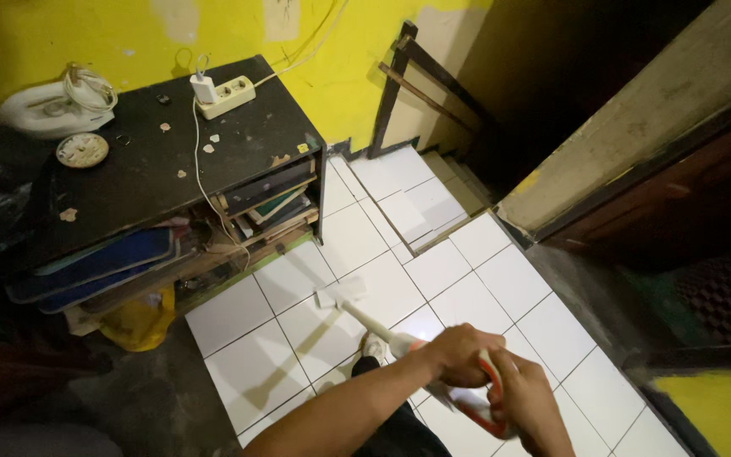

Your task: The person plugs a vacuum cleaner into a power strip, powers it on, and vacuums the tiled floor.

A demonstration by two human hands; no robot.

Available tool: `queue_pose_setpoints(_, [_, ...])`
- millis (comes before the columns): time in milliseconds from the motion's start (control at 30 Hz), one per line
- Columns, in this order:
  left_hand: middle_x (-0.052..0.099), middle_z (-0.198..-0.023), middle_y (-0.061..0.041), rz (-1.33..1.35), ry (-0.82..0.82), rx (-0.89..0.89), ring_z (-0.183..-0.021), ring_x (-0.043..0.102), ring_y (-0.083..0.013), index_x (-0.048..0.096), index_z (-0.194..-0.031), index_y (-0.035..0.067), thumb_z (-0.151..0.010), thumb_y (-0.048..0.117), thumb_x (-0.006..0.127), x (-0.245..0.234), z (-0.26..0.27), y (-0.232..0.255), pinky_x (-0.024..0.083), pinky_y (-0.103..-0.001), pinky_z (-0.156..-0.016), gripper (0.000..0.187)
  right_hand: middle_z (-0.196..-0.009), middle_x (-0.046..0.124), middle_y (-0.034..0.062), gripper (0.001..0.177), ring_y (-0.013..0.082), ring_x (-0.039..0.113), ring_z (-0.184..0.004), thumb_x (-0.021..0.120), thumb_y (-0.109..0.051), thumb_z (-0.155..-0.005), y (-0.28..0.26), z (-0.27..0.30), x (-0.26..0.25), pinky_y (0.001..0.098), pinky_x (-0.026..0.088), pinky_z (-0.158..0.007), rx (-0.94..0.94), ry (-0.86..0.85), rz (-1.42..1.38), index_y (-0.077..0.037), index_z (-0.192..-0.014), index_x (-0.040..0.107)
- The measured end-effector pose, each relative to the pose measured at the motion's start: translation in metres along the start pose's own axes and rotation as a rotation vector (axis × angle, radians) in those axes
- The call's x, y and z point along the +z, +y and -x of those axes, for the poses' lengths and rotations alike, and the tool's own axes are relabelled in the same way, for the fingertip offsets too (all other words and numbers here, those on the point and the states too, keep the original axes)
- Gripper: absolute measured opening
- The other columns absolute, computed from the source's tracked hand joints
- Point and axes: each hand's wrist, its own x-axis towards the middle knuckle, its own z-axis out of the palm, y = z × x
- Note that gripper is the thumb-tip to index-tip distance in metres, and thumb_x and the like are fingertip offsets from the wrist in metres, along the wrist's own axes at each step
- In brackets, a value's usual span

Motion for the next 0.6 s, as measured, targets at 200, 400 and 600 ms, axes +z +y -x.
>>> queue_pose_setpoints(200, [0.069,-0.078,-0.009,0.058,-0.061,0.028,-0.077,0.071,-0.0353,0.057,-0.089,0.015,-0.085,0.034,0.068,0.006,0.015,-0.006,0.057,-0.045,-0.071,0.022,-0.049,0.045,0.008,0.043,0.0179,0.039,-0.037,0.056,-0.034,-0.098,0.034,-0.01,0.011,0.0353,0.03,-0.037,-0.027,0.047,-0.112,0.004,-0.098,0.076])
queue_pose_setpoints(400, [0.068,-0.076,-0.013,0.006,-0.09,0.023,-0.078,0.068,-0.0389,0.058,-0.091,0.014,-0.075,0.024,0.07,-0.002,0.031,-0.041,0.054,-0.048,-0.068,0.022,-0.05,0.051,0.0104,0.044,0.0205,0.046,-0.036,0.052,-0.036,-0.097,0.054,-0.041,0.05,0.0357,0.036,-0.036,-0.101,-0.002,-0.136,0.004,-0.101,0.072])
queue_pose_setpoints(600, [0.07,-0.079,-0.012,0.05,-0.119,-0.092,-0.077,0.069,-0.0389,0.059,-0.089,0.014,-0.08,0.022,0.071,-0.004,0.02,-0.018,0.053,-0.048,-0.068,0.017,-0.058,0.055,0.0119,0.049,0.0213,0.05,-0.04,0.053,-0.038,-0.098,0.041,-0.026,0.029,0.0369,0.039,-0.038,-0.079,0.047,-0.122,0.009,-0.099,0.07])
